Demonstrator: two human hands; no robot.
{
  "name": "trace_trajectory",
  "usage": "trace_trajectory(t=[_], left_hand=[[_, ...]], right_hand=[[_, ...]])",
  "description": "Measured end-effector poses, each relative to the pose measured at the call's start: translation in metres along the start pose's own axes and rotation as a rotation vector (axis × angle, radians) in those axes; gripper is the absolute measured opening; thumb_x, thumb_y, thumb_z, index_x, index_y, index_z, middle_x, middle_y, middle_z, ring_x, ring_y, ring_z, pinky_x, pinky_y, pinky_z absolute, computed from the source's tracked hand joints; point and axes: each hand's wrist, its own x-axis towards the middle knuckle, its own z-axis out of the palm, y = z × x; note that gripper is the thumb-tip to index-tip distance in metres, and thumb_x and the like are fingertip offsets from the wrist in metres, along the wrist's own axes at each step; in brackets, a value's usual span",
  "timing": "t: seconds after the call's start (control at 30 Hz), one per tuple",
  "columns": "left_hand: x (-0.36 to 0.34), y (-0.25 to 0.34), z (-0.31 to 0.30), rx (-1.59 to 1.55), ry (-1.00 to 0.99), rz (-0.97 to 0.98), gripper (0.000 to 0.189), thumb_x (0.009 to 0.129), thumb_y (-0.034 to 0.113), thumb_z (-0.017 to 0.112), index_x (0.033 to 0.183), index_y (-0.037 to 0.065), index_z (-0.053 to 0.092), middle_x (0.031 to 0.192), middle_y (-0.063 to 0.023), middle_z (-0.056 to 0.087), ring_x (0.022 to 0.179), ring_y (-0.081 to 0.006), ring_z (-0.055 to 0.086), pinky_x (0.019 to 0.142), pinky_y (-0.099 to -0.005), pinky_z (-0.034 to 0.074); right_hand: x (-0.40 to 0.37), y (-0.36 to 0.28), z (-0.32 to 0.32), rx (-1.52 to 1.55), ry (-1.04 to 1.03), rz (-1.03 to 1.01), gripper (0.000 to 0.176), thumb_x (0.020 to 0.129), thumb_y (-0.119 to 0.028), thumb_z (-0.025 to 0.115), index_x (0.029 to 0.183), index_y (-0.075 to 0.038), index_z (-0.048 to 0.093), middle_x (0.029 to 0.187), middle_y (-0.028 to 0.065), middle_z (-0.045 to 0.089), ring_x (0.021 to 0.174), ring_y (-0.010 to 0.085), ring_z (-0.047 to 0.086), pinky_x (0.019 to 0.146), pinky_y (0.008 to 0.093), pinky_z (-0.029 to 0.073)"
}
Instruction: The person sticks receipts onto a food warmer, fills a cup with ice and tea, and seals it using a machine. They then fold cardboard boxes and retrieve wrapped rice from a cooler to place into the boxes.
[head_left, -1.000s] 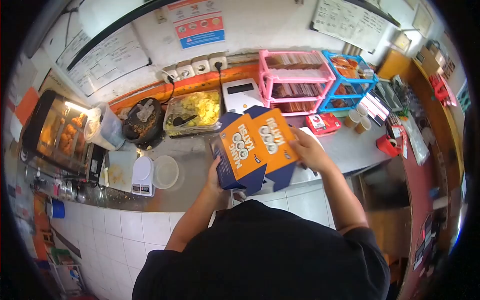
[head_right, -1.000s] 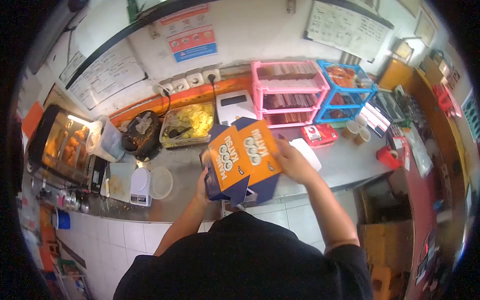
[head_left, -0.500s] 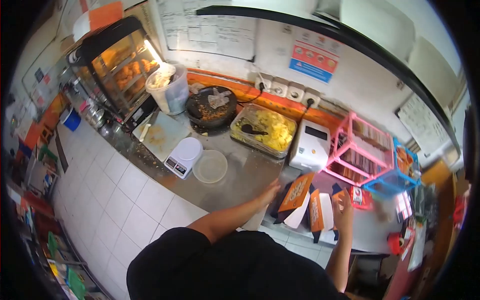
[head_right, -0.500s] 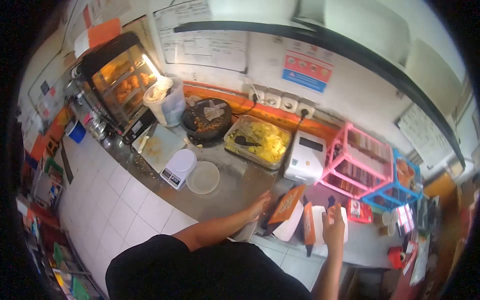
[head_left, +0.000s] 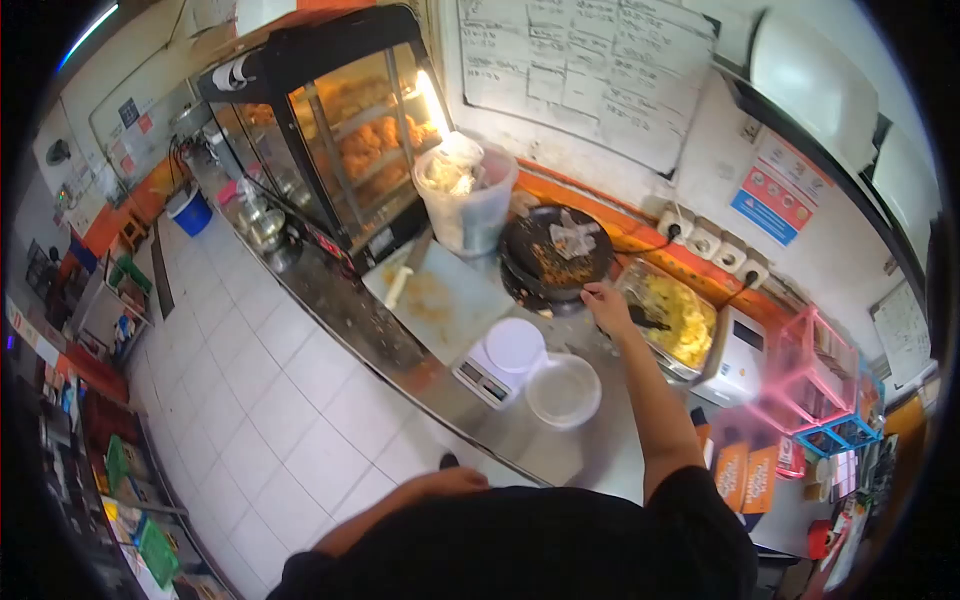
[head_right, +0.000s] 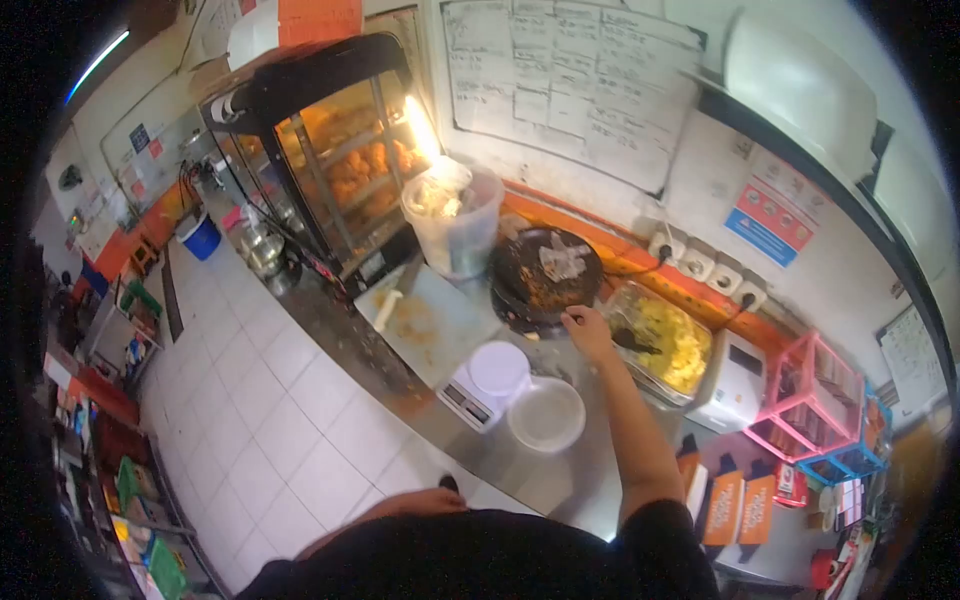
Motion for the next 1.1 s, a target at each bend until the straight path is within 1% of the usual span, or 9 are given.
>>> trace_trajectory(t=[0.17, 0.23, 0.43, 0.57, 0.7, 0.77, 0.87, 1.03, 1.1], left_hand=[[-0.09, -0.048, -0.071, -0.208, 0.203, -0.061, 0.034, 0.093, 0.035, 0.053, 0.095, 0.003, 0.064, 0.084, -0.0042, 0.062, 0.081, -0.015, 0.056, 0.075, -0.0298, 0.046], [-0.108, -0.073, -0.099, -0.194, 0.28, -0.196, 0.033, 0.094, 0.034, 0.053, 0.096, 0.004, 0.063, 0.085, -0.0038, 0.062, 0.082, -0.0145, 0.056, 0.075, -0.0293, 0.046], [-0.15, -0.108, -0.139, -0.538, -0.028, -0.186, 0.031, 0.094, 0.031, 0.052, 0.104, 0.004, 0.062, 0.093, -0.0011, 0.062, 0.085, -0.009, 0.054, 0.076, -0.0254, 0.044], [-0.157, -0.111, -0.187, -0.396, 0.368, -0.278, 0.03, 0.093, 0.031, 0.055, 0.1, 0.003, 0.063, 0.09, -0.0024, 0.065, 0.084, -0.0138, 0.058, 0.075, -0.031, 0.047], [-0.128, -0.131, -0.233, 0.112, 0.548, -0.168, 0.031, 0.092, 0.031, 0.056, 0.094, 0.002, 0.064, 0.087, -0.0123, 0.066, 0.081, -0.0219, 0.062, 0.073, -0.0331, 0.048], [-0.114, -0.118, -0.246, 0.123, 0.557, -0.101, 0.03, 0.092, 0.031, 0.056, 0.095, 0.002, 0.064, 0.088, -0.0131, 0.066, 0.082, -0.0228, 0.062, 0.074, -0.0333, 0.048], [-0.098, -0.098, -0.275, -0.007, 0.568, -0.036, 0.03, 0.092, 0.03, 0.055, 0.1, 0.003, 0.063, 0.089, -0.0119, 0.066, 0.083, -0.0195, 0.062, 0.076, -0.0317, 0.048], [-0.111, -0.093, -0.313, -0.122, 0.708, 0.035, 0.032, 0.095, 0.03, 0.051, 0.109, 0.003, 0.06, 0.084, -0.0035, 0.061, 0.077, -0.0111, 0.055, 0.071, -0.0259, 0.046], [-0.126, -0.102, -0.323, -0.408, 0.74, 0.186, 0.031, 0.095, 0.027, 0.051, 0.112, 0.002, 0.058, 0.085, -0.0028, 0.06, 0.077, -0.0111, 0.054, 0.071, -0.0258, 0.045]], right_hand=[[0.143, 0.003, 0.07, -0.532, -0.002, 0.054, 0.046, 0.085, -0.046, 0.057, 0.116, -0.012, 0.063, 0.122, 0.0176, 0.055, 0.116, 0.0324, 0.05, 0.097, 0.0441, 0.04], [0.166, -0.005, 0.082, -0.513, 0.086, 0.421, 0.044, 0.086, -0.042, 0.056, 0.118, -0.012, 0.061, 0.13, 0.02, 0.048, 0.123, 0.0344, 0.041, 0.097, 0.0477, 0.039], [0.218, 0.026, 0.103, -0.683, -0.064, 0.595, 0.05, 0.09, -0.045, 0.043, 0.133, -0.021, 0.049, 0.144, 0.0196, 0.031, 0.131, 0.0375, 0.03, 0.101, 0.0574, 0.03], [0.201, -0.06, 0.084, -0.723, 0.501, 0.359, 0.039, 0.086, -0.034, 0.055, 0.119, -0.014, 0.059, 0.134, 0.0204, 0.043, 0.126, 0.0378, 0.037, 0.099, 0.0561, 0.032], [0.26, -0.157, 0.078, -0.358, 0.302, -0.424, 0.022, 0.076, -0.022, 0.065, 0.094, -0.012, 0.07, 0.133, 0.0198, 0.044, 0.123, 0.0393, 0.04, 0.099, 0.0516, 0.036], [0.308, -0.184, 0.114, -0.366, 0.027, -0.301, 0.021, 0.075, -0.019, 0.064, 0.093, -0.011, 0.07, 0.133, 0.0146, 0.047, 0.122, 0.0366, 0.042, 0.097, 0.0508, 0.037], [0.375, -0.129, 0.196, -0.899, 0.333, -0.685, 0.014, 0.076, -0.015, 0.062, 0.086, -0.009, 0.07, 0.121, 0.0104, 0.058, 0.115, 0.0334, 0.049, 0.092, 0.0459, 0.042], [0.342, -0.236, 0.137, -0.818, 0.12, -0.673, 0.016, 0.081, -0.016, 0.061, 0.086, -0.003, 0.07, 0.1, 0.0095, 0.067, 0.095, 0.027, 0.061, 0.079, 0.0372, 0.049], [0.298, -0.285, 0.123, 0.088, 0.176, -0.354, 0.019, 0.084, -0.016, 0.063, 0.094, -0.001, 0.066, 0.089, 0.0104, 0.066, 0.086, 0.0198, 0.063, 0.078, 0.0305, 0.05]])
